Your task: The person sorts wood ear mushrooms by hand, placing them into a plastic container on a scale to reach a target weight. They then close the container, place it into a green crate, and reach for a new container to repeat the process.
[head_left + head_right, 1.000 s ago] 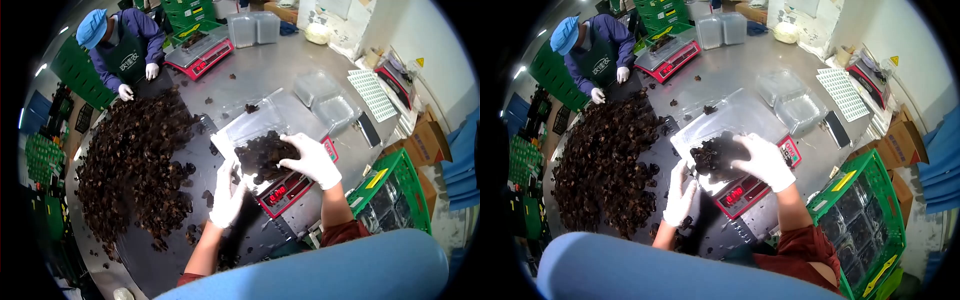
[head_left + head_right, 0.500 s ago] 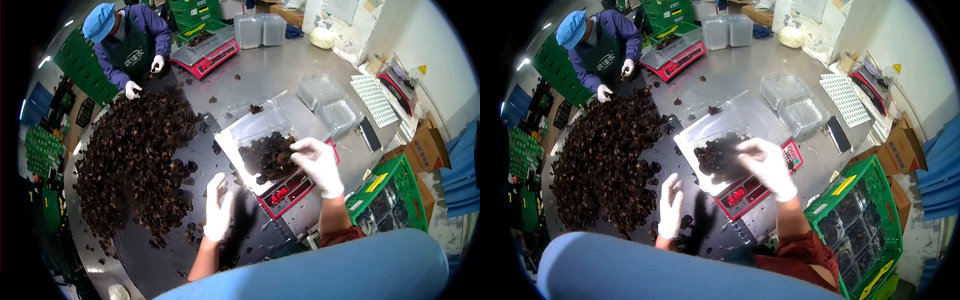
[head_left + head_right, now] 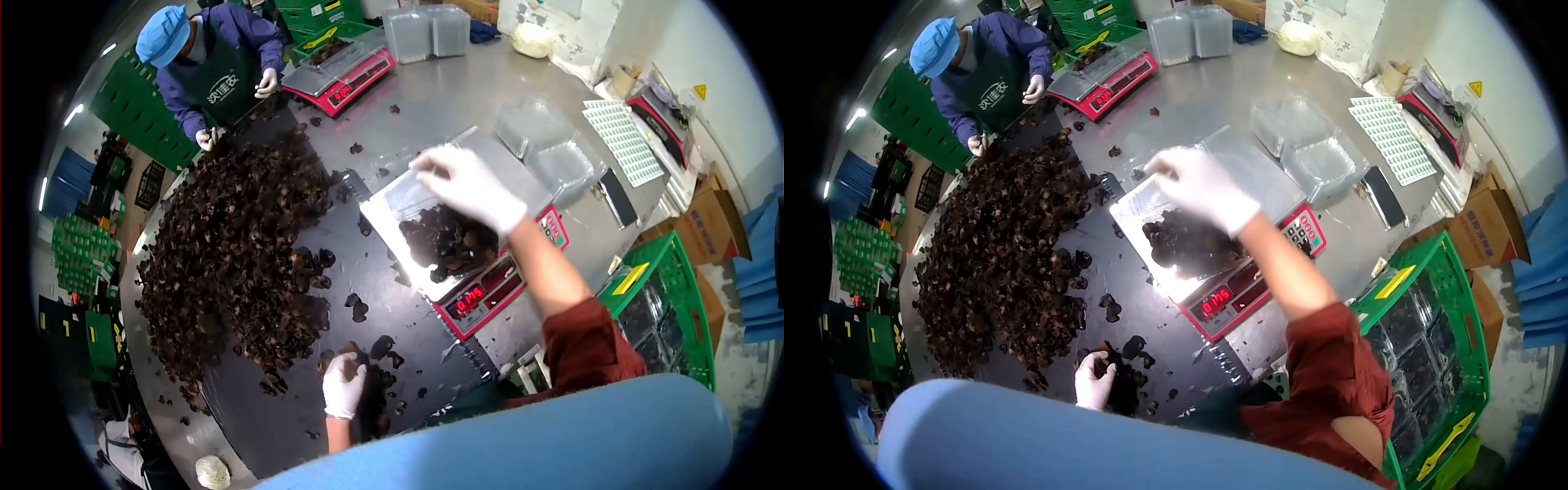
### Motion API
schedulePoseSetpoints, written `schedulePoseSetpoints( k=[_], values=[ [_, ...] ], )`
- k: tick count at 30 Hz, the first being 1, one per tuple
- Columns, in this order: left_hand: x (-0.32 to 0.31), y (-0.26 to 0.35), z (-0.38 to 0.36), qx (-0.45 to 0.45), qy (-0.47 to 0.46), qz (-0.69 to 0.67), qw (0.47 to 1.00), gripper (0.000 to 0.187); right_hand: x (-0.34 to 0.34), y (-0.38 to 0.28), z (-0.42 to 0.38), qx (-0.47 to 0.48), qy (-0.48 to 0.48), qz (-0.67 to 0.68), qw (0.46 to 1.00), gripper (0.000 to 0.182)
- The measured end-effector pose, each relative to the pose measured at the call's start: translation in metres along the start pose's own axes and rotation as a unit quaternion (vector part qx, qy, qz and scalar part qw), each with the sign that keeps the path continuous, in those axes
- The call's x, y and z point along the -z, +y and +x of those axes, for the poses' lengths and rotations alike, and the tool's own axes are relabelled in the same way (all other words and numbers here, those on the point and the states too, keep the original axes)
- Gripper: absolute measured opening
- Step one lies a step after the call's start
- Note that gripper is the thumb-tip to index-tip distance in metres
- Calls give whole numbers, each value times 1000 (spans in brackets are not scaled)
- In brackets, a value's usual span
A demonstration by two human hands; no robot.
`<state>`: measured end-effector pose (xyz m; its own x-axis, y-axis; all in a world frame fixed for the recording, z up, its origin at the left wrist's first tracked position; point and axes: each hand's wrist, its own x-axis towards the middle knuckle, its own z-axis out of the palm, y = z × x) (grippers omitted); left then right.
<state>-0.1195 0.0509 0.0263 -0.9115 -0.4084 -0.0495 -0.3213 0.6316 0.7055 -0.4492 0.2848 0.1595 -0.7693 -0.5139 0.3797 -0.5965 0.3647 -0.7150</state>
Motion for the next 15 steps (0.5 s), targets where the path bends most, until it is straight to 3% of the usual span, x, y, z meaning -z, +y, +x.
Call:
schedulePoseSetpoints(
  k=[1, 5, 8, 10, 11, 13, 14, 15],
  values=[
    [5, 4, -4, -26, 19, 63, 997, 25, 3, 13, 14, -19, -35, -13, 999, 24],
    [16, 0, -12, -9, 70, 77, 995, 22, -23, 78, 42, 27, -66, -203, 977, 25],
    [19, 5, -15, -19, 90, 82, 992, 21, -37, 90, 44, -1, -83, -262, 961, 25],
    [18, -1, -16, -56, 87, 125, 987, 21, -42, 99, 49, -30, -76, -231, 970, 22],
    [20, 3, -19, 8, 25, 140, 990, 31, -40, 95, 51, -45, -71, -215, 973, 21],
    [19, 3, -21, -43, -17, 253, 966, 45, -27, 90, 49, -47, -95, -172, 979, 21],
    [21, 5, -21, -16, -60, 254, 965, 58, -15, 79, 46, -48, -106, -151, 982, 21],
    [22, 5, -19, -44, -36, 251, 966, 58, 2, 61, 40, -56, -125, -108, 985, 21]
  ],
)
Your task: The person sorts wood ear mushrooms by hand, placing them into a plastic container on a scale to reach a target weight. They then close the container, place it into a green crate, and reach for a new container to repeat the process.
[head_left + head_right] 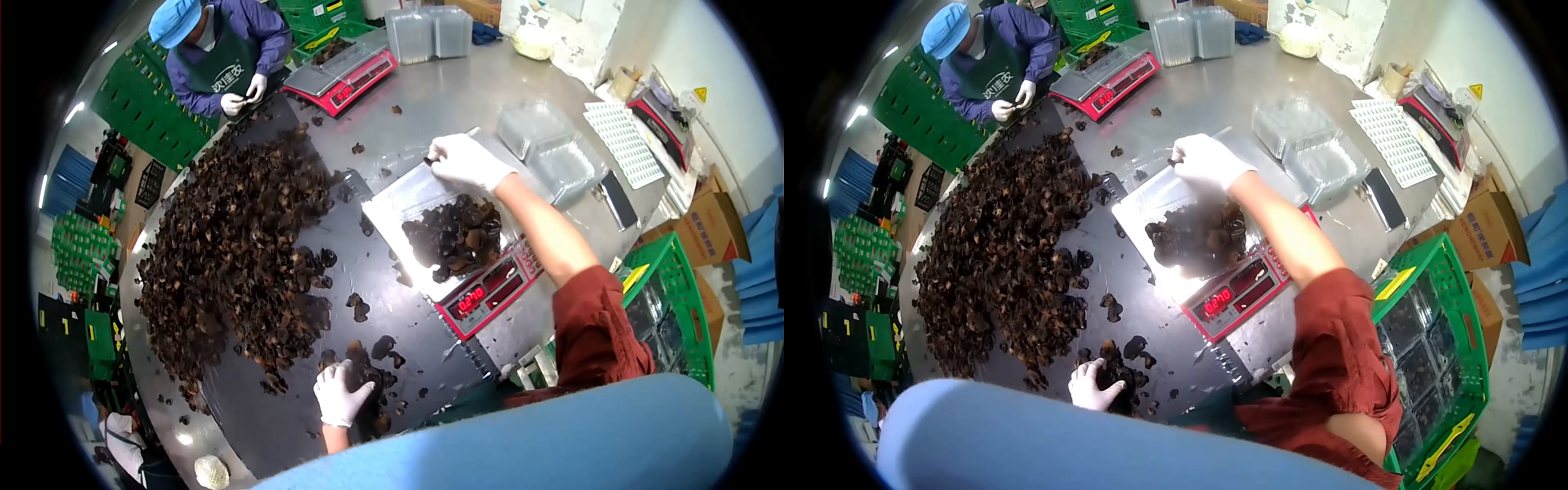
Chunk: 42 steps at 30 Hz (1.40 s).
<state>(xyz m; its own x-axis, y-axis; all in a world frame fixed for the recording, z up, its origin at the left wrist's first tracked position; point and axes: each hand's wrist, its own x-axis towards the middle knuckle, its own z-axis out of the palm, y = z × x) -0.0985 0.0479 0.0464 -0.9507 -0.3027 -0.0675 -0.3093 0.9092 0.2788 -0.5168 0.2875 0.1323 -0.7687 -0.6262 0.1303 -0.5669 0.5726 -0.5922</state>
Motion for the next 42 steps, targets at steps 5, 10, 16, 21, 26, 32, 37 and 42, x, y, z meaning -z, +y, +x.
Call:
schedulePoseSetpoints(
  k=[5, 10, 16, 21, 26, 32, 37, 42],
  values=[
    [7, 8, 20, -16, 95, -144, 985, 49, 56, -29, -58, 38, -157, 122, 979, 22],
    [15, 52, 59, -11, -1, -463, 886, 47, 70, -17, -75, -14, -166, 110, 980, 40],
    [22, 129, 104, 27, -220, -728, 649, 48, 18, 58, -45, -172, 80, 45, 981, 57],
    [10, 138, 127, 71, -242, -820, 514, 36, 23, 46, -62, -86, 67, 458, 882, 41],
    [4, 134, 121, 89, -216, -817, 527, 35, 44, 24, -130, -62, -111, 374, 919, 35],
    [-14, 148, 118, 54, -127, -726, 673, 23, 21, 11, -172, -273, -85, 504, 815, 28],
    [-16, 142, 104, -38, -85, -695, 713, 18, 0, 21, -195, -137, -74, 504, 850, 9],
    [-16, 127, 85, -38, -92, -694, 713, 23, -12, -9, -224, -136, -56, 498, 855, 12]
  ],
)
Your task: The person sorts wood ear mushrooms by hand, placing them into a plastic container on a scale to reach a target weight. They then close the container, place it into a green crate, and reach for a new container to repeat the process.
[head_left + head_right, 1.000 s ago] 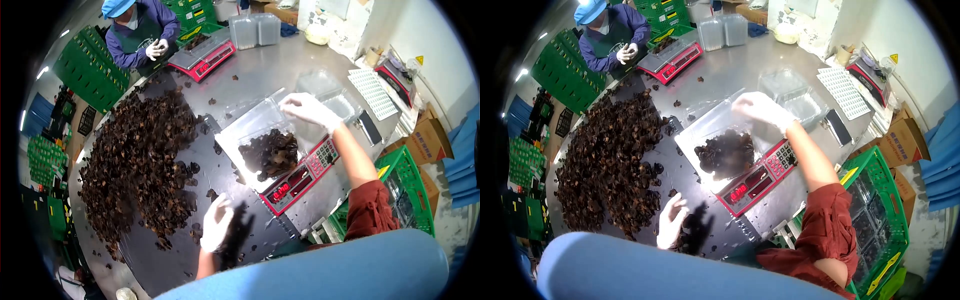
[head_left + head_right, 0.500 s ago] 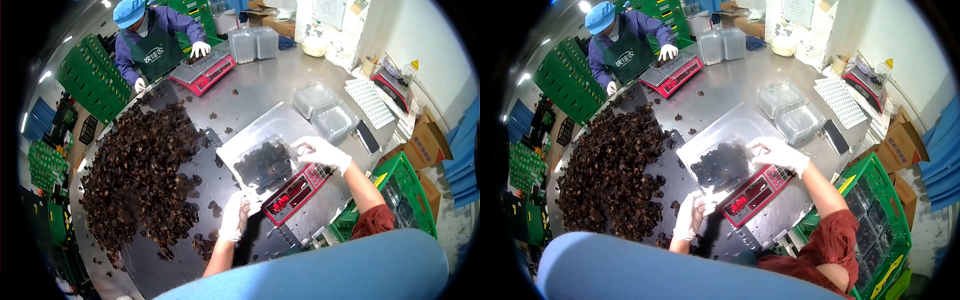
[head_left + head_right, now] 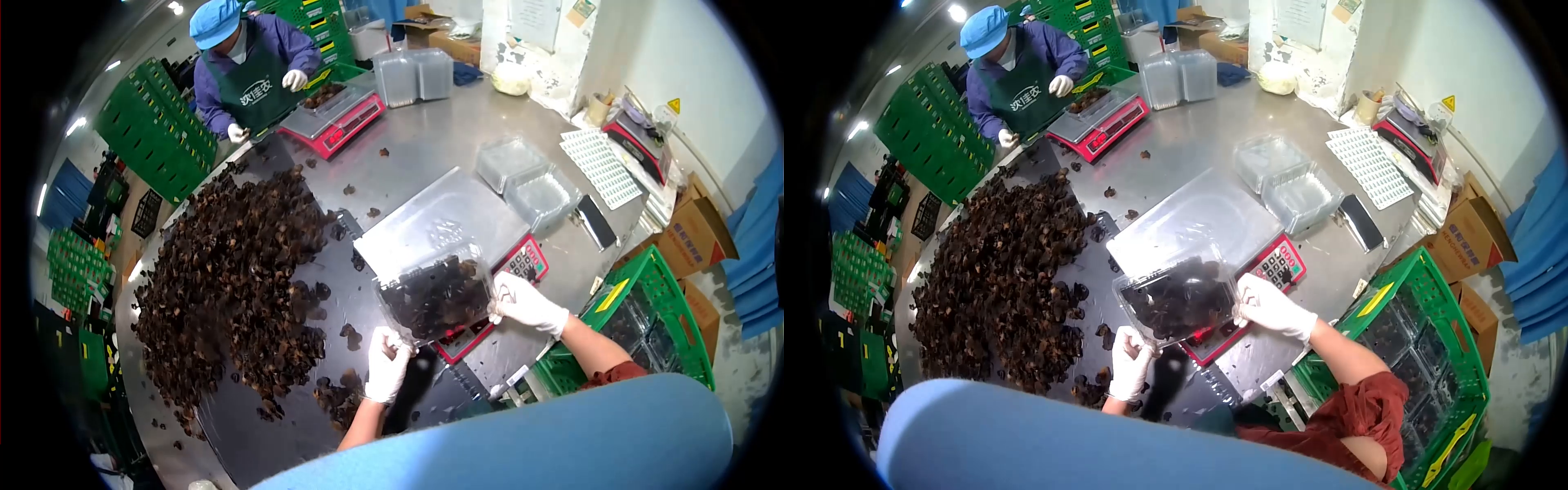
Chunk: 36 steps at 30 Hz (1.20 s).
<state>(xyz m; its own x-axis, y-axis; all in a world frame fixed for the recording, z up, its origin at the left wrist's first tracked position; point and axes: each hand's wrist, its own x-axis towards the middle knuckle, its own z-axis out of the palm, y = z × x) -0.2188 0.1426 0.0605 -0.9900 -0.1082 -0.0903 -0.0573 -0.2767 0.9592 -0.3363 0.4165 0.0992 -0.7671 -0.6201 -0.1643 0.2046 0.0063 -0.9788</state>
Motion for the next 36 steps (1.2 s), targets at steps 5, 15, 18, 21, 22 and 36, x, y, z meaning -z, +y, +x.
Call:
schedulePoseSetpoints(
  k=[5, 15, 18, 21, 22, 36],
  values=[
    [-3, 11, -9, 22, -39, 5, 999, 25, -10, 6, -32, 2, 38, 35, 999, 13],
    [-33, 25, -21, 30, -107, -20, 994, 34, -11, 9, -89, 5, 145, 46, 988, 24],
    [-45, 19, -27, 30, -130, -11, 991, 34, -4, 26, -101, 40, 178, 112, 977, 20],
    [-50, 12, -31, 9, -154, -6, 988, 34, -6, 28, -114, 92, 186, 91, 974, 22],
    [-50, 12, -31, 17, -155, -11, 988, 34, -7, 29, -118, 104, 186, 84, 973, 22],
    [-40, 27, -20, 74, -90, -19, 993, 37, 1, 24, -107, 37, 28, 211, 976, 37]
  ],
)
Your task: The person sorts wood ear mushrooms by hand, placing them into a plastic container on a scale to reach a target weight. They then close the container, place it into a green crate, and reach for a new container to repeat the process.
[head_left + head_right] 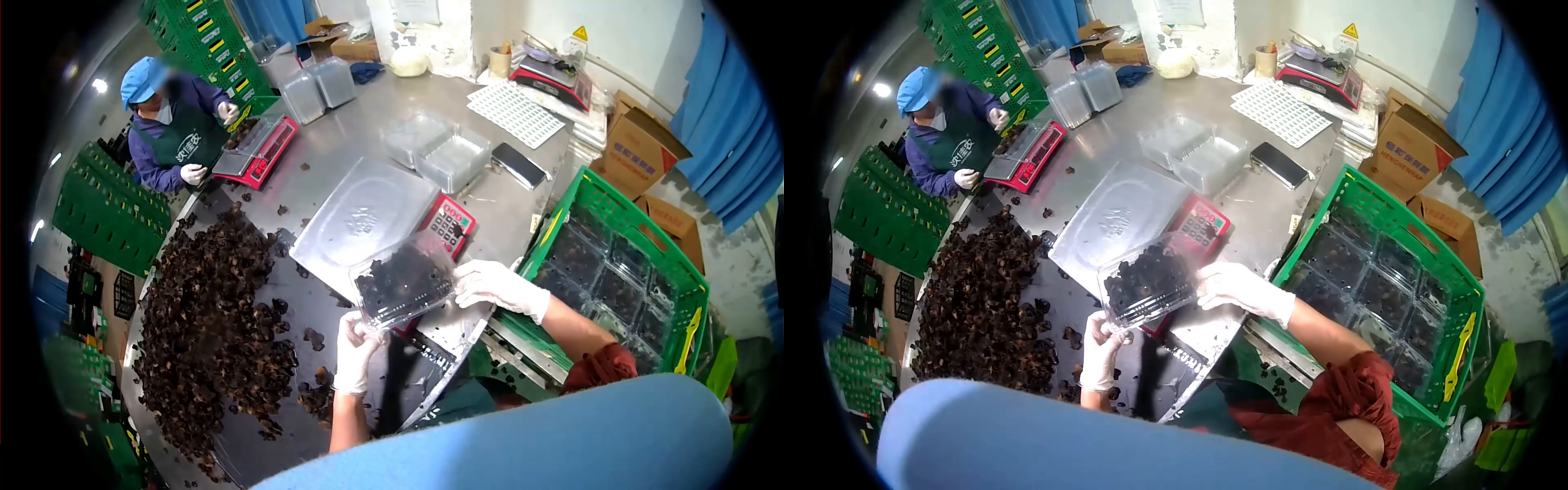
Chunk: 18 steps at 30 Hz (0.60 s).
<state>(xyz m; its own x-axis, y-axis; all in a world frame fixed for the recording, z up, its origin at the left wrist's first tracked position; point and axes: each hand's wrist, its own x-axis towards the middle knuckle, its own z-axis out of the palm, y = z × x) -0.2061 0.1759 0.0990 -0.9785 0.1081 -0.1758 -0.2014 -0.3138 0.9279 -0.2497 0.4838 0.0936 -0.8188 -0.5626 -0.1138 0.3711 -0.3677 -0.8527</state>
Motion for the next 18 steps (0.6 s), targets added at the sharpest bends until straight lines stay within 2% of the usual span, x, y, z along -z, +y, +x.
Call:
schedulePoseSetpoints(
  k=[4, 5, 7, 9, 14, 16, 18],
  values=[
    [14, -20, 14, -50, 23, 24, 998, 41, -2, 13, 24, 16, 26, -10, 999, 34],
    [15, -22, 19, -65, 28, 27, 997, 41, -6, 14, 31, 2, 61, -12, 998, 23],
    [16, -25, 24, -100, 30, 43, 994, 41, -9, 12, 43, -52, 92, -20, 994, 19],
    [11, -18, 26, -93, 42, 59, 993, 40, -12, 10, 53, -67, 109, -45, 991, 11],
    [18, -19, 48, -109, 68, 151, 980, 42, -13, 6, 77, -76, 106, -35, 991, 10],
    [17, -11, 52, -106, 109, 283, 947, 40, -9, 7, 89, -80, 108, -45, 990, 10],
    [11, 8, 50, -81, 154, 457, 872, 39, -3, 6, 100, -86, 104, -54, 989, 9]
  ],
)
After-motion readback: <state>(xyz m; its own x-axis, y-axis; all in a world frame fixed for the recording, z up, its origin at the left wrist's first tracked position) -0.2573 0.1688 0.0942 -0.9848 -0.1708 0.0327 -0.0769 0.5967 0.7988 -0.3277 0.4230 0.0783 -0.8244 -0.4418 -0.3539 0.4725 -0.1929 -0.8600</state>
